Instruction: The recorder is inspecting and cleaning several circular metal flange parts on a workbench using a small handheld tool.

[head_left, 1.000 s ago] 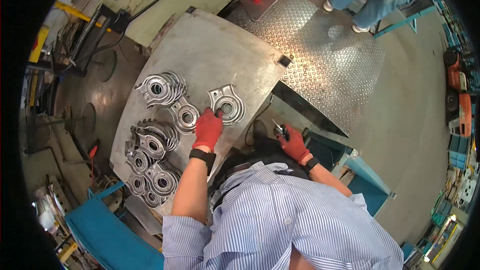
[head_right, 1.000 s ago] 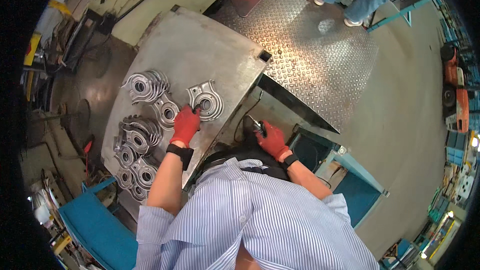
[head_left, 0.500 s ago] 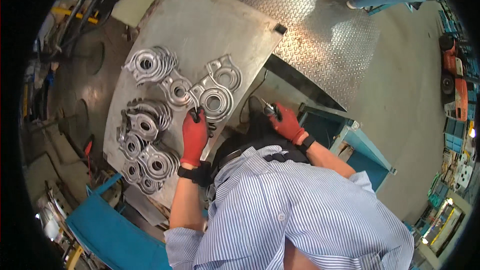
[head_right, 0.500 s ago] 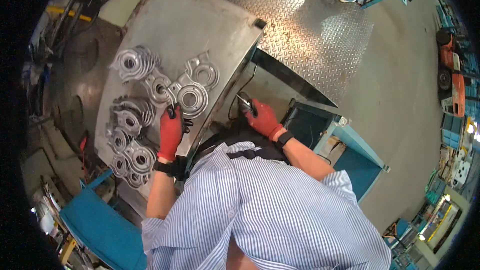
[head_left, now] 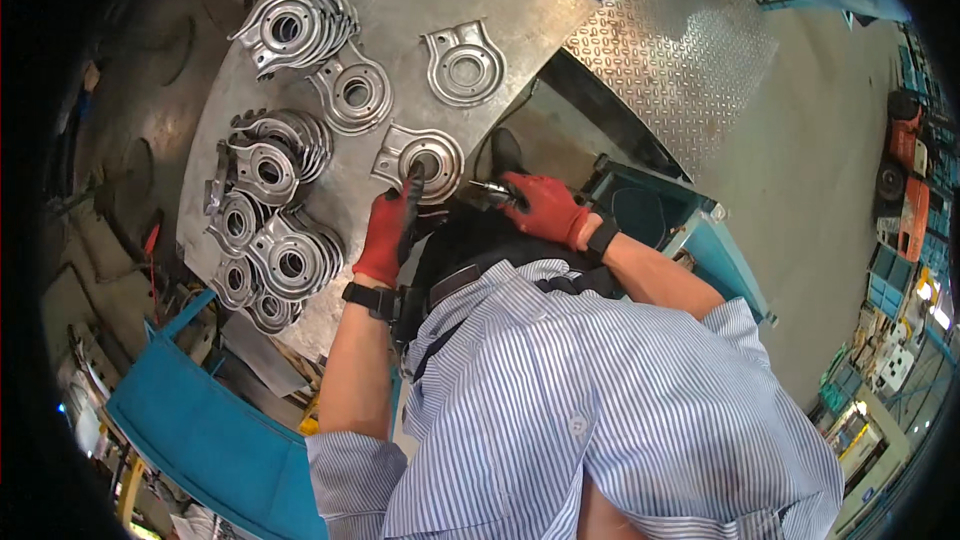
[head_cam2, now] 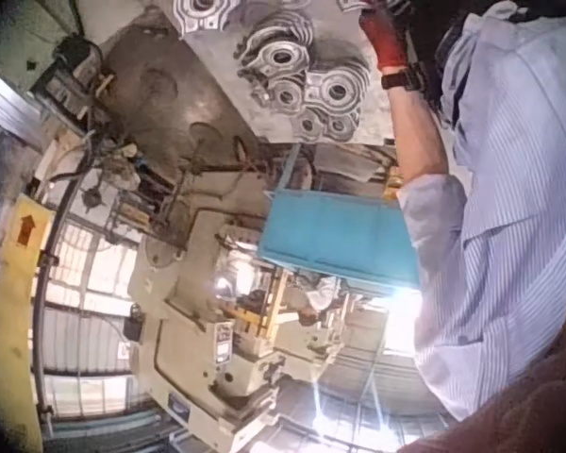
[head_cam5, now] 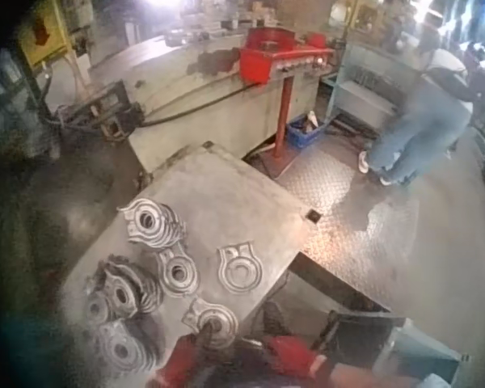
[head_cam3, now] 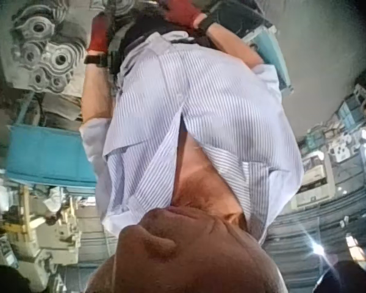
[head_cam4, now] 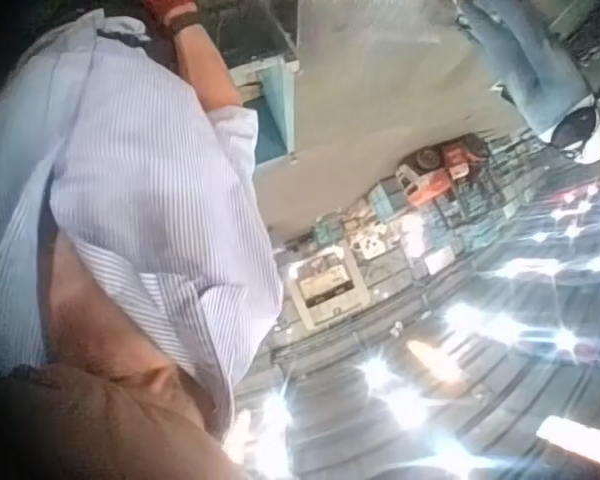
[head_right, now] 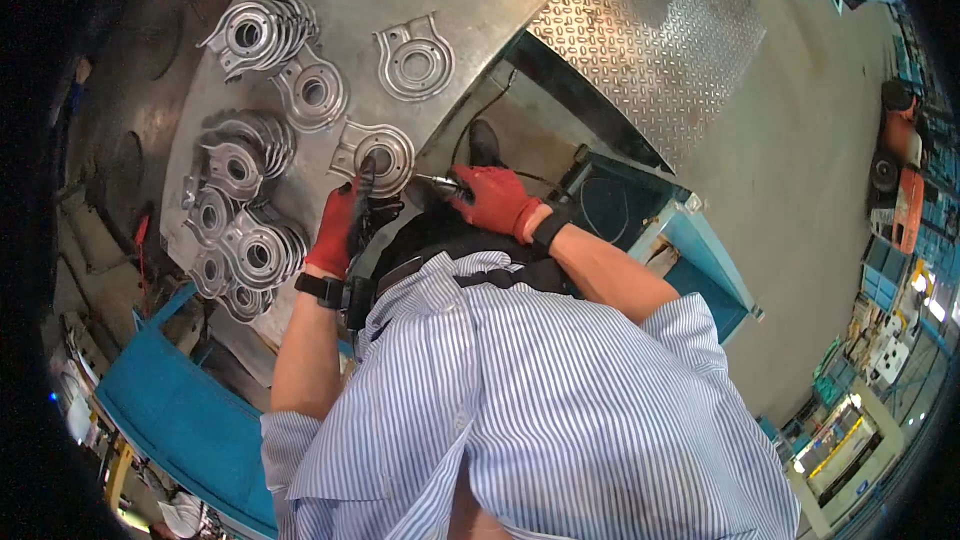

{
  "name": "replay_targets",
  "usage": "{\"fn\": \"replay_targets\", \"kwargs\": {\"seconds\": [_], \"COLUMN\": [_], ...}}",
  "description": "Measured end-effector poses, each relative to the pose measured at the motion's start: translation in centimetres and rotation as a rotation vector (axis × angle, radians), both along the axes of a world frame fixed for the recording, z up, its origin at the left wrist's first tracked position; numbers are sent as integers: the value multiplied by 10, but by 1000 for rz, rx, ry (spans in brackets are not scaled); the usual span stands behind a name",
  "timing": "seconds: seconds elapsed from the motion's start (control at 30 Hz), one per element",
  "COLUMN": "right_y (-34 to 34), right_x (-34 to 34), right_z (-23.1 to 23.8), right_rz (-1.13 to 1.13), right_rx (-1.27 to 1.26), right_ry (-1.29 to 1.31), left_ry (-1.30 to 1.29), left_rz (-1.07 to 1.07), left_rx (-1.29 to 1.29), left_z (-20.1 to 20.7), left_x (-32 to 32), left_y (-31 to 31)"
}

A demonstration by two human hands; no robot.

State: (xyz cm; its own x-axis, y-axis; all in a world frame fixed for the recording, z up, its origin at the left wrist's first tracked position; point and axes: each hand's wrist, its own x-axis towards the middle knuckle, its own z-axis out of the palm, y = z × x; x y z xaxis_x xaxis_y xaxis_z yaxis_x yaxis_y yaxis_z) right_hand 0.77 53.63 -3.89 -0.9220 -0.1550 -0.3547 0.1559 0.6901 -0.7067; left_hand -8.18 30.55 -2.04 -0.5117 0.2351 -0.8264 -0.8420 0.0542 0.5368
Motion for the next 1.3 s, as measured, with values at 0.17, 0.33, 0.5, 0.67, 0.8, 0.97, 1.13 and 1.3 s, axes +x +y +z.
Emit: {"fn": "replay_targets", "kwargs": {"seconds": [0.17,0.33,0.5,0.67,0.8,0.97,1.13,1.3], "right_y": [-6,-18,-25,-24,-27,-25,-23,-19], "right_x": [-4,-9,-6,-2,-1,-5,-1,-3], "right_z": [-10,-21,-25,-24,-24,-22,-35,-35], "right_rz": [34,33,5,-73,-85,-36,-65,-49], "right_rx": [33,71,79,33,19,52,-15,-22], "right_ry": [48,86,64,108,120,47,121,115], "left_ry": [280,453,454,484,618,626,492,449], "left_rz": [-262,-477,-512,-599,-630,-680,-581,-596], "left_rx": [-438,-817,-837,-826,-881,-888,-871,-811], "left_z": [-54,-51,-55,-40,-51,-56,-37,-39], "left_x": [-8,-11,-15,-19,-18,-19,-22,-24], "left_y": [-10,-5,-9,-2,-8,-12,0,-4]}}
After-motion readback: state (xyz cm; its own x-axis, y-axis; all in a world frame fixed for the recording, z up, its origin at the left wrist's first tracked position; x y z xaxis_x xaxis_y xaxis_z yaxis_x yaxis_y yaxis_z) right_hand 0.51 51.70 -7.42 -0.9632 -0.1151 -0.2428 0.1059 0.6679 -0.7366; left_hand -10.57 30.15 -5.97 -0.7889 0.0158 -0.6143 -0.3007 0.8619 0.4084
